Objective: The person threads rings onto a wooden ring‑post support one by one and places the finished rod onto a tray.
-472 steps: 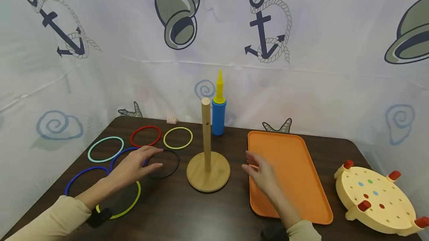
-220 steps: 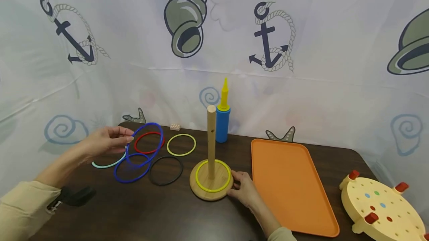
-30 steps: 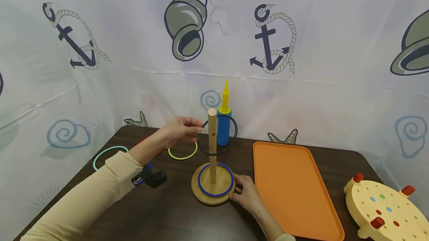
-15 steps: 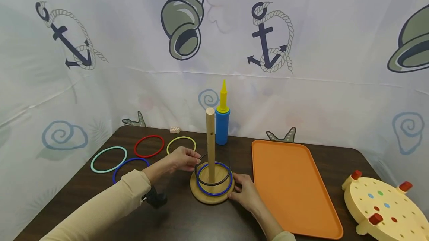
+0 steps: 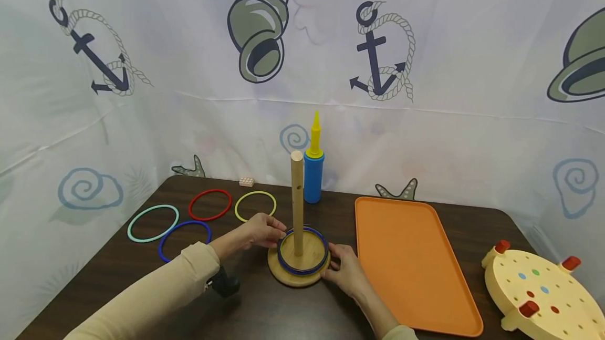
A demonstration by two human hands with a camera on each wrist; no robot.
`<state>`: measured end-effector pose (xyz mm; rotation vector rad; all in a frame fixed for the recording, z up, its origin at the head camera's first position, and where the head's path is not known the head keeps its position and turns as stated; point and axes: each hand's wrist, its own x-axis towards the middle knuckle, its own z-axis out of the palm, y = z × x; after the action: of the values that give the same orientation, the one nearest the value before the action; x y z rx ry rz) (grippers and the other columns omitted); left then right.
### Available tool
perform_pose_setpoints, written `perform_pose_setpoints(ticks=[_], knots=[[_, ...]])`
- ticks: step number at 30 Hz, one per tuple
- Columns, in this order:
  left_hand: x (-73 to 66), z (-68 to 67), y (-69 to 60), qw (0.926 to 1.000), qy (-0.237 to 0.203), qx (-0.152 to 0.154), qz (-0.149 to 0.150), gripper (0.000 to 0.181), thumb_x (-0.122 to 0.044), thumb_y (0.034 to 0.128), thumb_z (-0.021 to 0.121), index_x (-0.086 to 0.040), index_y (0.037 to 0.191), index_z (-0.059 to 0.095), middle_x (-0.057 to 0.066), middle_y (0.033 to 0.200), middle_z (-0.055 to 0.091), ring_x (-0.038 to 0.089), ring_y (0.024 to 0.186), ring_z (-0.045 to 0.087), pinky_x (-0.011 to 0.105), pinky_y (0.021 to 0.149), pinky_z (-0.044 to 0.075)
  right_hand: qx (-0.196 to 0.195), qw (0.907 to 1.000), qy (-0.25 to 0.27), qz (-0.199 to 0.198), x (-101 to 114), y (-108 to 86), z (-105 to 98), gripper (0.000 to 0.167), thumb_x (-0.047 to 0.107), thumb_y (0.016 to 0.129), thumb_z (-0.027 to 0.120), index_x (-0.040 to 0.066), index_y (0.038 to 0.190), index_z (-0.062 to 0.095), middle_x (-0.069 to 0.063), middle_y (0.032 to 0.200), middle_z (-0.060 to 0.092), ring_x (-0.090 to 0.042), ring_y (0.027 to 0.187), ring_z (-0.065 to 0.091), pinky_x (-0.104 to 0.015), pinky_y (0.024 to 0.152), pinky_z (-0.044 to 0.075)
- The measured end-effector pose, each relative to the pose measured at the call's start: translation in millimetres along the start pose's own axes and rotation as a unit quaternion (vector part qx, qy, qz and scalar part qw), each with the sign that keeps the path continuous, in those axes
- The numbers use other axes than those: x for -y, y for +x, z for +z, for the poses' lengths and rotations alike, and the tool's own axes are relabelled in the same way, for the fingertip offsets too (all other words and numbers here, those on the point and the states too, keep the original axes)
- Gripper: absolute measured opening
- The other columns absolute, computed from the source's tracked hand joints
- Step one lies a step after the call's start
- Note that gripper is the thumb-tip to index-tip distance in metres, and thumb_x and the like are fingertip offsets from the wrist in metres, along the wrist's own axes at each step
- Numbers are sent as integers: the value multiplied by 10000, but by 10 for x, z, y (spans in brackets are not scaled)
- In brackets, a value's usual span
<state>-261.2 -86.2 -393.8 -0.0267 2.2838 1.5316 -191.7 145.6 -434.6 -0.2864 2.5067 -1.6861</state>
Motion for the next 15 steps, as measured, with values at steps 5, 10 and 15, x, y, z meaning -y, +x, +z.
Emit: perform_pose_setpoints(ticks=[5,10,15], knots=[[23,20,-14,10000,-39,-61,56,155,17,856,640,61,1005,648,121,864,639,116,617,622,265,591,581,82,9999,-22,-111,1,5,-8,634,-160,713,696,-161,1294,443,-277,1291,378,-417,1209,412,-369,944,494],[52,37,-13,9999,-7,-86,114,160,12,859,635,57,1012,640,122,873,636,131,650,630,278,603,585,191,9995,-144,-226,8,1,-20,630,-142,726,698,-152,1301,442,-279,1298,381,-430,1208,401,-381,941,496],[73,41,-19,9998,9,-102,168,171,32,856,628,62,1024,634,132,888,637,144,660,641,298,622,590,194,9996,-131,-177,10,-2,-24,621,-134,734,695,-140,1304,449,-262,1296,391,-411,1213,395,-369,946,494]])
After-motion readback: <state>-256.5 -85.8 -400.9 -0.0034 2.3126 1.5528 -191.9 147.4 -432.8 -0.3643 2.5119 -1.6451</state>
